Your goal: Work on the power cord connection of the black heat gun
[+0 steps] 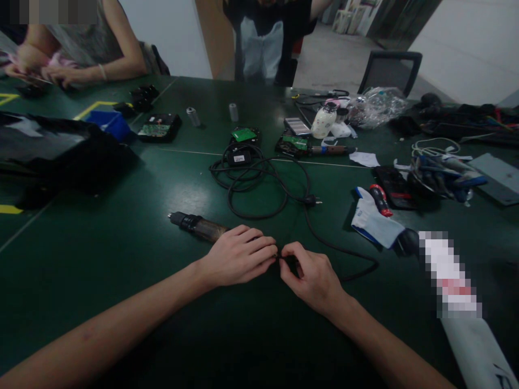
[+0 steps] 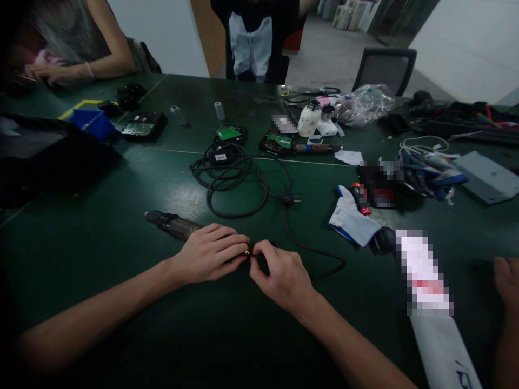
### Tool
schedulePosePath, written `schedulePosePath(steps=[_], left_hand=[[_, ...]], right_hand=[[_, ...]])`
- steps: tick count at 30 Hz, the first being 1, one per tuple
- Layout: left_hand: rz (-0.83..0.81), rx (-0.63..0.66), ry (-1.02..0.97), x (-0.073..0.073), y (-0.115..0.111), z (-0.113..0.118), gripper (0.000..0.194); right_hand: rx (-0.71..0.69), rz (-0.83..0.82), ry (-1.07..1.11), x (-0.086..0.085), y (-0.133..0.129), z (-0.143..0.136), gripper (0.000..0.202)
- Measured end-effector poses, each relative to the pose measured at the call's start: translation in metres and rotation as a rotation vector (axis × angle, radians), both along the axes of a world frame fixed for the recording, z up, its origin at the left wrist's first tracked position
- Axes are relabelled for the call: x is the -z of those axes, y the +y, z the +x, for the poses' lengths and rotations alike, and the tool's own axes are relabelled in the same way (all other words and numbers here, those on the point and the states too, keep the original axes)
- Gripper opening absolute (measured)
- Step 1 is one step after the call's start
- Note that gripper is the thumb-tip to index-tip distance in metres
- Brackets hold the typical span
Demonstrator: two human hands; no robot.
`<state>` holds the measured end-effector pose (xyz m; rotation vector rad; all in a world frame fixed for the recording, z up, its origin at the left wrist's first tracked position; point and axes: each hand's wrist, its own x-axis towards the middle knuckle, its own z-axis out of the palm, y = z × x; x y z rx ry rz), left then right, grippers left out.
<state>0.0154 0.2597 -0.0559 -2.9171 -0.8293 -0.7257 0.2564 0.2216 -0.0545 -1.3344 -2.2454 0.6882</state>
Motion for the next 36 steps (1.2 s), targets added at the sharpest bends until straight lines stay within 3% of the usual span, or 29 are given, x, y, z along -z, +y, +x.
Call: schedulePosePath(steps=[6, 36], left_hand=[[0.012, 0.011, 0.0, 0.0013, 0.0001, -0.0007, 0.028], [-0.011, 0.003, 0.017, -0.0013, -0.0002, -0.0012, 0.021]], right_hand=[[-0.009, -0.013, 0.01, -0.002, 0.0005, 0.0001, 0.007], [-0.006, 0.015, -0.008, -0.0021, 0.0001, -0.0001, 0.007]])
